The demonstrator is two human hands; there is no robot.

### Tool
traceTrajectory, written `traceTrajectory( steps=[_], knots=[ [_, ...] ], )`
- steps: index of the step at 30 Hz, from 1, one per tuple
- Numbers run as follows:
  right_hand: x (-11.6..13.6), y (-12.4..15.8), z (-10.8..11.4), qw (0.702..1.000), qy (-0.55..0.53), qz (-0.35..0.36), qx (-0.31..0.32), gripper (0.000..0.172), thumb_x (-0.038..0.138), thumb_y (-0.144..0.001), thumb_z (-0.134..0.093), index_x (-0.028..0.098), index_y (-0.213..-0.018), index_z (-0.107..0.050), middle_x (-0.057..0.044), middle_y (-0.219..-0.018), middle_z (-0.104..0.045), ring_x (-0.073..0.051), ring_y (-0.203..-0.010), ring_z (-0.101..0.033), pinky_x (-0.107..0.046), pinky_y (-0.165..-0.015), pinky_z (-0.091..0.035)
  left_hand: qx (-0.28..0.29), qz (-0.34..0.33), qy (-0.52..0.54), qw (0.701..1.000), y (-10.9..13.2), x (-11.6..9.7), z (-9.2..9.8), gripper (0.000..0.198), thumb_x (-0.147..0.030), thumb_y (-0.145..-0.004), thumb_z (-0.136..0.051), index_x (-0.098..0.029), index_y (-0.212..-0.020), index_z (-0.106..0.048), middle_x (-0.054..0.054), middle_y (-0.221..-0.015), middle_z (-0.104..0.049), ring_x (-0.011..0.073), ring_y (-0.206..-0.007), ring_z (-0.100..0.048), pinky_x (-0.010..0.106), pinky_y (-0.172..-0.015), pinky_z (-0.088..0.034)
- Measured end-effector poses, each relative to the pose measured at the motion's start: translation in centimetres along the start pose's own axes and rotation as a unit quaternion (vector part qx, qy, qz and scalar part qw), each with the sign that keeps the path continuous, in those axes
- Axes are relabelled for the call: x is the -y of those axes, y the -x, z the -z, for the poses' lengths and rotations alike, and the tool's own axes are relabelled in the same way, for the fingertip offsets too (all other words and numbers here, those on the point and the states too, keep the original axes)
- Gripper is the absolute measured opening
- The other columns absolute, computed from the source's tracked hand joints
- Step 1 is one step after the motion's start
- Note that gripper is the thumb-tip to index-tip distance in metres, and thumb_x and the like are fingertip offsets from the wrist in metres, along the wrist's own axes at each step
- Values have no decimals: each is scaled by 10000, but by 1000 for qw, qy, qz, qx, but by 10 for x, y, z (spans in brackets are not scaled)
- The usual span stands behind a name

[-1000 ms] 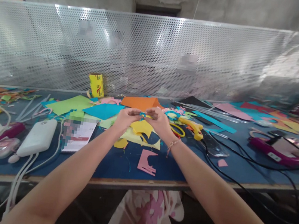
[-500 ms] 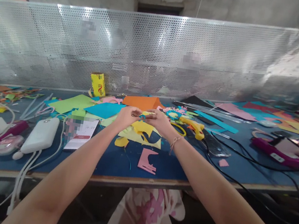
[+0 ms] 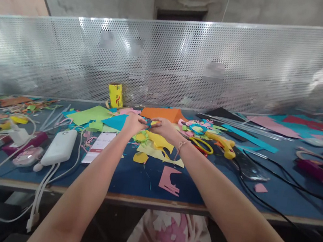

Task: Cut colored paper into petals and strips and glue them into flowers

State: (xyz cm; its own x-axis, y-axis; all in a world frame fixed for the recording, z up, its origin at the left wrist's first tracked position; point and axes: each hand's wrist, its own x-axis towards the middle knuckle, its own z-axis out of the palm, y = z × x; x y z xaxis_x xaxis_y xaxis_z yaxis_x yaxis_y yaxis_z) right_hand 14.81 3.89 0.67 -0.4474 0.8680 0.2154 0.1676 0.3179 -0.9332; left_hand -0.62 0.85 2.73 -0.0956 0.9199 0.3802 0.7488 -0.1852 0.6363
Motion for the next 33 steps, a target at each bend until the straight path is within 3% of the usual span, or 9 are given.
traceTrajectory(
  steps=[11,18,24,33],
  knots=[
    [-14,6,-4,995,-99,-24,-21,423,59,-588,-659,139,-992,-561,-6,-689,-652,-106,-657,-610,-210,-641,-464,33,3,56,998,6,-6,-1,117,-95,-525,-705,-146,-610,-642,33,-671,-642,189,-729,-609,272,-658,-465],
    [-13,10,-1,996,-73,-26,-48,420,57,-597,-662,133,-996,-552,-2,-674,-635,-100,-617,-592,-193,-576,-441,65,31,87,994,5,0,-8,155,-110,-510,-714,-145,-652,-663,42,-676,-657,178,-705,-615,271,-642,-466],
    [-13,12,-2,995,-73,-21,-60,402,65,-601,-663,131,-983,-557,2,-672,-622,-99,-627,-587,-197,-596,-447,54,37,68,996,7,-7,-4,106,-176,-530,-718,-140,-617,-670,48,-621,-648,185,-678,-620,275,-632,-463],
    [-13,12,-4,989,-92,-73,-86,418,63,-552,-714,138,-923,-536,21,-636,-598,-72,-534,-547,-185,-527,-427,60,28,4,998,7,-7,-7,160,-205,-561,-721,-158,-712,-700,66,-746,-684,199,-800,-632,280,-723,-483]
  ],
)
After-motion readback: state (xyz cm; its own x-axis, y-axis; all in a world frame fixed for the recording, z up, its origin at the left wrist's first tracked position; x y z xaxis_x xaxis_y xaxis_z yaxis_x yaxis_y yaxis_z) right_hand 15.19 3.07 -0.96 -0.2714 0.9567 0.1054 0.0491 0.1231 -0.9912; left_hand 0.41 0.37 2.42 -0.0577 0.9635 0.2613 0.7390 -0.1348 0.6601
